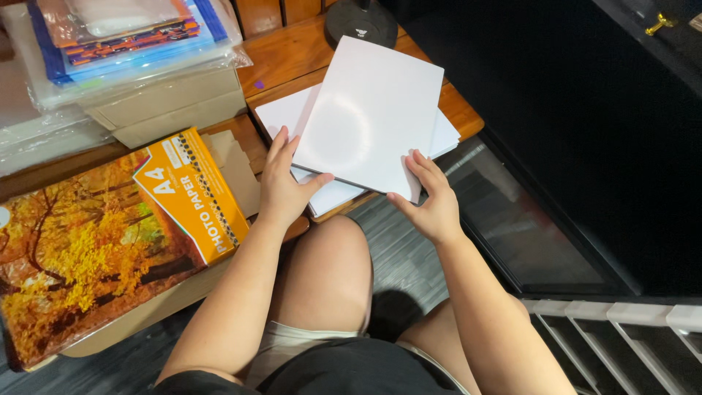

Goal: The person sits on the floor and repeatedly picks up stacks of white paper from a wooden surface, then places them onto a black shelf. The hands handle the paper directly without tools.

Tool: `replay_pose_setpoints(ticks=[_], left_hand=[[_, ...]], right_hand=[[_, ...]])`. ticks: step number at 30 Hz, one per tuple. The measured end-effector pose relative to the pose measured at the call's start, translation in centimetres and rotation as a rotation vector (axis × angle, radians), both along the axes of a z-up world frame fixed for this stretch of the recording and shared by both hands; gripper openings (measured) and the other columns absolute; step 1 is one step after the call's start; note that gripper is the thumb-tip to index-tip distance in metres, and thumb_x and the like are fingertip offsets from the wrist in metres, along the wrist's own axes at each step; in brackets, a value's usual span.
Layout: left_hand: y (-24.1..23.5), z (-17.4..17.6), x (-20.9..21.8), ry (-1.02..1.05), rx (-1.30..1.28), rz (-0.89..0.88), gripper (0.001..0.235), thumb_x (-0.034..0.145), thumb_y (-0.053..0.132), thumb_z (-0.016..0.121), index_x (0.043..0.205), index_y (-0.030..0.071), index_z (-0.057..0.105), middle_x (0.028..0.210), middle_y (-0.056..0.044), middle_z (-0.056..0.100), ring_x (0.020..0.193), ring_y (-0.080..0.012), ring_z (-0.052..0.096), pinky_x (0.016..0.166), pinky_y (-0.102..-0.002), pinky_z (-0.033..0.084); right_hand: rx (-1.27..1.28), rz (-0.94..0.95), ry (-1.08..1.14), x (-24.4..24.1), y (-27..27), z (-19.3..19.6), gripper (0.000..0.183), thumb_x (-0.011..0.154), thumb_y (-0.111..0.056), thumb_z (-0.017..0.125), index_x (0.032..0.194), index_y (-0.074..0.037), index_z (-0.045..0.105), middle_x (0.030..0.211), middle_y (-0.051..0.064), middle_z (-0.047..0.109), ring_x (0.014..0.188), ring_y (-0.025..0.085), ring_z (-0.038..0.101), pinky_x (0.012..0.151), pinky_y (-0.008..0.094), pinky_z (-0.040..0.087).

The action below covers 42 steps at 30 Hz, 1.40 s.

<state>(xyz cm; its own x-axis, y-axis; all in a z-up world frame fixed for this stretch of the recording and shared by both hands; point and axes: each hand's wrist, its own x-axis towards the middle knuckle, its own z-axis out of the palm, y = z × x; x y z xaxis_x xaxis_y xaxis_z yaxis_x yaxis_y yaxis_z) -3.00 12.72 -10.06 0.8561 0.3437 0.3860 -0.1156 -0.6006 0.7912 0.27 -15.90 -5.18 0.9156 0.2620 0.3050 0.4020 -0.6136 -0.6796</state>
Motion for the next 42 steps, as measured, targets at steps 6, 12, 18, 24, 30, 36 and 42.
replay_pose_setpoints(ticks=[6, 12, 18, 24, 30, 36, 42], left_hand=[[-0.3, -0.1, -0.2, 0.009, 0.038, -0.023, 0.105, 0.068, 0.051, 0.094, 0.148, -0.003, 0.051, 0.163, -0.017, 0.038, 0.146, -0.0355, 0.046, 0.121, -0.043, 0.042], [-0.4, -0.2, 0.0, 0.014, 0.083, -0.005, 0.107, 0.069, 0.056, 0.092, 0.149, -0.001, 0.050, 0.160, -0.016, 0.042, 0.145, -0.0360, 0.047, 0.119, -0.045, 0.043], [-0.5, 1.0, -0.6, 0.038, 0.138, 0.002, 0.103, 0.072, 0.057, 0.090, 0.148, -0.001, 0.052, 0.157, -0.017, 0.046, 0.141, -0.0379, 0.050, 0.115, -0.049, 0.046], [-0.9, 1.7, -1.0, 0.017, 0.187, 0.019, 0.101, 0.074, 0.059, 0.088, 0.147, -0.001, 0.051, 0.155, -0.018, 0.048, 0.139, -0.0391, 0.052, 0.112, -0.052, 0.048], [-1.0, 1.9, -1.1, 0.053, 0.202, 0.020, 0.099, 0.077, 0.060, 0.085, 0.148, 0.000, 0.050, 0.156, -0.018, 0.047, 0.140, -0.0391, 0.051, 0.110, -0.054, 0.048], [-1.1, 2.2, -1.3, 0.095, 0.212, 0.009, 0.099, 0.080, 0.062, 0.081, 0.150, 0.000, 0.048, 0.157, -0.018, 0.045, 0.142, -0.0386, 0.049, 0.109, -0.056, 0.047], [-1.1, 1.8, -1.2, 0.061, 0.229, 0.019, 0.099, 0.080, 0.062, 0.081, 0.151, 0.001, 0.047, 0.157, -0.018, 0.045, 0.141, -0.0397, 0.049, 0.107, -0.056, 0.048]], right_hand=[[-0.021, -0.023, -0.017, -0.2, 0.2, -0.3, 0.076, 0.076, -0.047, 0.090, 0.142, -0.021, 0.064, 0.152, 0.003, 0.059, 0.144, 0.032, 0.049, 0.116, 0.050, 0.044], [-0.045, -0.037, -0.016, -0.5, 0.4, 0.3, 0.084, 0.070, -0.047, 0.094, 0.143, -0.020, 0.063, 0.152, 0.003, 0.059, 0.144, 0.032, 0.050, 0.116, 0.049, 0.045], [-0.037, -0.070, 0.015, -1.0, 0.9, 0.8, 0.080, 0.074, -0.046, 0.091, 0.144, -0.020, 0.062, 0.154, 0.002, 0.057, 0.141, 0.032, 0.053, 0.113, 0.048, 0.047], [-0.031, -0.076, 0.013, -0.8, 0.7, 0.0, 0.079, 0.074, -0.048, 0.091, 0.143, -0.022, 0.063, 0.154, -0.001, 0.057, 0.139, 0.030, 0.055, 0.110, 0.044, 0.050], [-0.025, -0.081, 0.019, -1.2, 1.0, 0.6, 0.078, 0.076, -0.048, 0.090, 0.143, -0.020, 0.063, 0.153, 0.000, 0.058, 0.137, 0.032, 0.057, 0.110, 0.044, 0.051], [-0.036, -0.084, 0.014, -1.1, 1.0, 0.5, 0.077, 0.077, -0.049, 0.088, 0.143, -0.019, 0.062, 0.154, 0.000, 0.056, 0.137, 0.032, 0.057, 0.110, 0.044, 0.051], [-0.043, -0.086, 0.010, -1.3, 1.1, 0.6, 0.077, 0.078, -0.050, 0.087, 0.144, -0.019, 0.062, 0.154, 0.000, 0.056, 0.137, 0.031, 0.057, 0.110, 0.044, 0.050]])
